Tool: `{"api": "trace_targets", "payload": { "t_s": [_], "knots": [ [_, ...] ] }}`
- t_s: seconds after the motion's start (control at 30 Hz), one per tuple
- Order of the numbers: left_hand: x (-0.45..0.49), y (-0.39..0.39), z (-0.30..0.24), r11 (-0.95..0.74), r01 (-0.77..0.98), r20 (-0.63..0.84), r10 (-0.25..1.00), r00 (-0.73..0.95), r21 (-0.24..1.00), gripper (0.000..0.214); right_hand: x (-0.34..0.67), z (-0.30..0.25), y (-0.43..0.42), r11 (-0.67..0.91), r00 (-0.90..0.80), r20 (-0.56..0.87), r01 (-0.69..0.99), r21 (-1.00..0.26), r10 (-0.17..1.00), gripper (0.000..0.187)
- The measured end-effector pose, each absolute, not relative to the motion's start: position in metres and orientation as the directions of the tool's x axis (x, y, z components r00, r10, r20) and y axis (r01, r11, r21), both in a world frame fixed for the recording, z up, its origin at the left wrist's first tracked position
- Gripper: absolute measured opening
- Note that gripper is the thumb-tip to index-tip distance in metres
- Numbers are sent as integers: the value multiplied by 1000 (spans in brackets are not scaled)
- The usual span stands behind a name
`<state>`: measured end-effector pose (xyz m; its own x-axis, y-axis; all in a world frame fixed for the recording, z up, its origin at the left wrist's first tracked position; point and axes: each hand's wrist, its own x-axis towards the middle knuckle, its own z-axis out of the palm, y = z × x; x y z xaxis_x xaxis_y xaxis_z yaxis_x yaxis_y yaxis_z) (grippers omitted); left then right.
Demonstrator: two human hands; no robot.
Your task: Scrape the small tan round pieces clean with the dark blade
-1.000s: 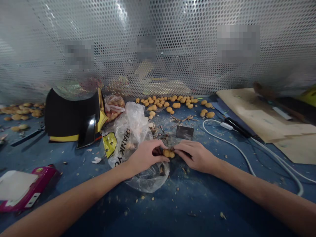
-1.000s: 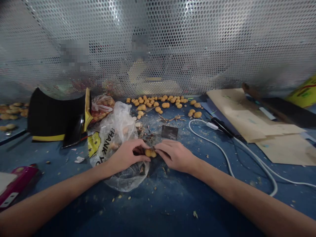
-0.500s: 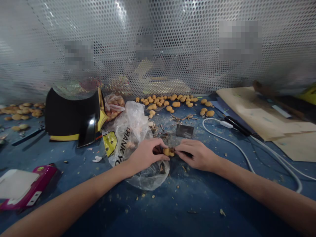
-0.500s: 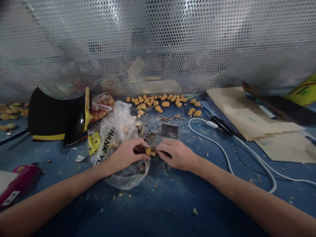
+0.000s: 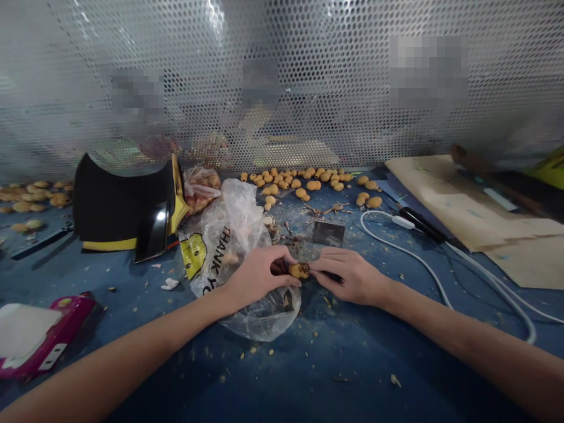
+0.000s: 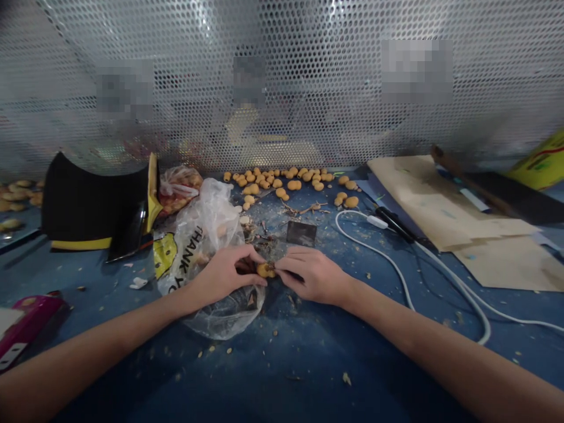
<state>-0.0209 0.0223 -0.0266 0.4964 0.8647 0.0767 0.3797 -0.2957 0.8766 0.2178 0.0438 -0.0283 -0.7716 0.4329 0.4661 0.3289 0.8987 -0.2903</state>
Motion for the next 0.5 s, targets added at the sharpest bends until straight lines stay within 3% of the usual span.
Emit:
{"api": "trace_targets", "payload": {
  "t_s": [0.23,0.33,0.5],
  "knots": [
    [-21,22,-28,-280,391,70,878,473,877,30,223,-27,49,880,-696,539,384,-279,474,16],
    [-21,22,-29,-261,359,69,881,468,896,32,222,-24,52,825,-622,549,488,-286,558,29],
    [-20,20,-26,-254,292,105,890,443,922,35,224,-22,58,664,-534,480,734,-144,695,46]
  ]
}}
